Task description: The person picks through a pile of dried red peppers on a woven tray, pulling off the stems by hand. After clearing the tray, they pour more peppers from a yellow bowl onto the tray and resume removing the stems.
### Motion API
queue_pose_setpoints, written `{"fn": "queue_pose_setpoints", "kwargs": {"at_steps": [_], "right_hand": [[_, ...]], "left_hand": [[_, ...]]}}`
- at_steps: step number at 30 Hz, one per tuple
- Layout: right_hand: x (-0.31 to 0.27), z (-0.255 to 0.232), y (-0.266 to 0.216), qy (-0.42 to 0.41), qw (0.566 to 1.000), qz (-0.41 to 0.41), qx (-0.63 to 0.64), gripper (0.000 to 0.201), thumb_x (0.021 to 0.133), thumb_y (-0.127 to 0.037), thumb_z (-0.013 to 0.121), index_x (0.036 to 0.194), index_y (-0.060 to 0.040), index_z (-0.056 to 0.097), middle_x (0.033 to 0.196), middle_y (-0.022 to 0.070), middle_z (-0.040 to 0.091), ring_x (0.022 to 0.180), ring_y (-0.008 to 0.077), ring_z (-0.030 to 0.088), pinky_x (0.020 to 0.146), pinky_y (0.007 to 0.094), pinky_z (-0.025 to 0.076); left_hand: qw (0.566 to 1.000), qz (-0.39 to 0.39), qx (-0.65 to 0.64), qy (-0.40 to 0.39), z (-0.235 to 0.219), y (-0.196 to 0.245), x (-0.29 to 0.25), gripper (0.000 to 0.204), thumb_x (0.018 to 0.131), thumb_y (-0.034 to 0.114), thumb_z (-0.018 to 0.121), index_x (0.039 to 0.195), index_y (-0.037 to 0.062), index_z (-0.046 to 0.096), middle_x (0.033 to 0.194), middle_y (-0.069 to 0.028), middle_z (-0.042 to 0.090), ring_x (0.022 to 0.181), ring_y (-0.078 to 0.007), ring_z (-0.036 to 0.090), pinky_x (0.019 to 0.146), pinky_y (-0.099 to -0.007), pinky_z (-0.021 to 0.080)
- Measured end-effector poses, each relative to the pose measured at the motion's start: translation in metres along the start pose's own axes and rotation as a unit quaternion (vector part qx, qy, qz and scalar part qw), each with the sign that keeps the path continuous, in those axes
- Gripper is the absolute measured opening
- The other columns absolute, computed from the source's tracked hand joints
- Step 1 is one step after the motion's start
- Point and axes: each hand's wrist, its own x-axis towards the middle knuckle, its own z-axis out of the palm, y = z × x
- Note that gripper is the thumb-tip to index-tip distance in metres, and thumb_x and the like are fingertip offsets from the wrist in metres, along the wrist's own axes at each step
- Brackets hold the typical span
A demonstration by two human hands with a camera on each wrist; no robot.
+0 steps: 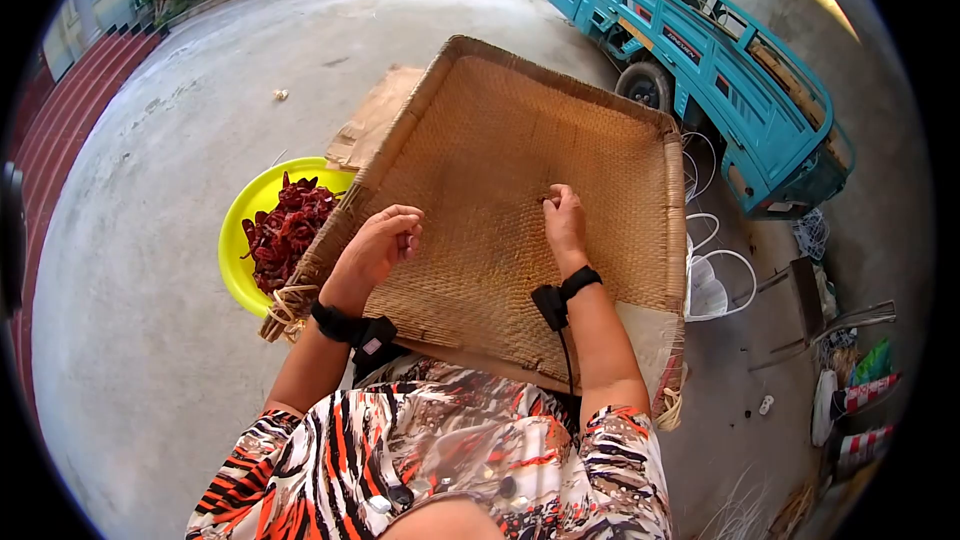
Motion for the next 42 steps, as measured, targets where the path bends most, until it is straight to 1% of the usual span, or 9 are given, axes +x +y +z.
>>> {"fn": "queue_pose_setpoints", "kwargs": {"at_steps": [12, 21, 24, 27, 28, 30, 34, 37, 42], "right_hand": [[0.016, -0.002, 0.001, -0.108, 0.982, -0.014, -0.152, 0.018, 0.089, -0.016, 0.063, 0.098, -0.0011, 0.063, 0.089, 0.012, 0.067, 0.081, 0.0259, 0.063, 0.073, 0.0395, 0.05], [-0.059, -0.008, -0.127, -0.271, 0.921, -0.098, 0.261, 0.012, 0.087, -0.013, 0.065, 0.097, -0.0053, 0.063, 0.095, 0.0048, 0.064, 0.09, 0.0176, 0.06, 0.08, 0.0322, 0.05], [-0.083, 0.022, -0.134, -0.202, 0.875, -0.31, 0.313, 0.014, 0.087, -0.014, 0.067, 0.099, -0.0063, 0.065, 0.093, 0.0061, 0.066, 0.086, 0.0207, 0.063, 0.079, 0.0334, 0.051], [-0.094, 0.049, -0.117, -0.297, 0.843, -0.331, 0.304, 0.045, 0.093, -0.016, 0.063, 0.133, -0.0046, 0.048, 0.132, 0.0091, 0.053, 0.119, 0.0185, 0.052, 0.099, 0.0331, 0.046], [-0.096, 0.047, -0.124, -0.29, 0.843, -0.317, 0.325, 0.043, 0.091, -0.018, 0.064, 0.13, -0.0047, 0.051, 0.131, 0.0108, 0.055, 0.114, 0.0212, 0.056, 0.095, 0.0343, 0.048], [-0.104, 0.045, -0.122, -0.286, 0.832, -0.283, 0.381, 0.042, 0.089, -0.019, 0.066, 0.127, -0.0047, 0.055, 0.131, 0.0132, 0.056, 0.108, 0.0243, 0.061, 0.091, 0.0358, 0.05], [-0.11, 0.017, -0.122, -0.213, 0.929, -0.214, 0.215, 0.037, 0.089, -0.016, 0.065, 0.122, -0.0037, 0.056, 0.125, 0.0103, 0.056, 0.1, 0.0207, 0.062, 0.085, 0.0331, 0.052], [-0.115, 0.01, -0.117, -0.203, 0.945, -0.163, 0.199, 0.034, 0.087, -0.012, 0.066, 0.118, -0.0016, 0.056, 0.111, 0.0117, 0.059, 0.087, 0.0175, 0.062, 0.076, 0.0309, 0.052], [-0.118, 0.015, -0.106, -0.239, 0.94, -0.114, 0.217, 0.034, 0.087, -0.011, 0.064, 0.119, -0.0034, 0.056, 0.113, 0.0121, 0.059, 0.094, 0.0182, 0.061, 0.078, 0.0295, 0.051]], "left_hand": [[1.0, -0.016, 0.008, 0.013, 0.003, -0.002, -0.003, 0.011, 0.091, 0.013, 0.06, 0.101, 0.0081, 0.059, 0.077, -0.0008, 0.061, 0.064, -0.0101, 0.057, 0.056, -0.0243, 0.048], [0.998, -0.045, -0.038, 0.009, 0.012, 0.001, -0.01, 0.026, 0.1, 0.02, 0.05, 0.119, 0.003, 0.054, 0.105, -0.0083, 0.064, 0.091, -0.0169, 0.065, 0.079, -0.0314, 0.055], [0.98, 0.038, -0.03, -0.194, -0.017, -0.016, 0.011, 0.031, 0.098, 0.022, 0.053, 0.124, 0.0035, 0.056, 0.119, -0.0091, 0.06, 0.108, -0.018, 0.059, 0.092, -0.0335, 0.051], [0.925, 0.254, 0.135, -0.246, -0.001, 0.0, -0.014, 0.039, 0.099, 0.021, 0.051, 0.133, 0.002, 0.051, 0.131, -0.0078, 0.055, 0.116, -0.017, 0.055, 0.099, -0.0326, 0.047], [0.961, 0.155, 0.02, -0.23, -0.014, -0.01, -0.01, 0.041, 0.097, 0.019, 0.054, 0.134, 0.0015, 0.049, 0.131, -0.0081, 0.056, 0.116, -0.0183, 0.055, 0.1, -0.0335, 0.046], [0.966, 0.145, 0.005, -0.216, -0.026, -0.018, -0.014, 0.044, 0.096, 0.017, 0.055, 0.136, 0.0015, 0.047, 0.13, -0.01, 0.056, 0.117, -0.0191, 0.056, 0.1, -0.0338, 0.046], [0.936, 0.103, -0.248, -0.228, -0.042, -0.008, 0.002, 0.024, 0.101, 0.014, 0.045, 0.12, 0.0009, 0.054, 0.113, -0.0099, 0.061, 0.103, -0.0189, 0.06, 0.092, -0.0327, 0.05], [0.953, 0.145, -0.207, 0.168, -0.001, 0.043, -0.017, 0.011, 0.096, 0.011, 0.055, 0.103, 0.0028, 0.056, 0.096, -0.0071, 0.062, 0.088, -0.0173, 0.06, 0.084, -0.0308, 0.051], [0.877, 0.313, -0.216, 0.294, -0.028, 0.096, -0.035, 0.01, 0.09, 0.01, 0.061, 0.095, 0.0034, 0.055, 0.092, -0.0061, 0.055, 0.089, -0.0164, 0.053, 0.087, -0.0291, 0.045]]}}
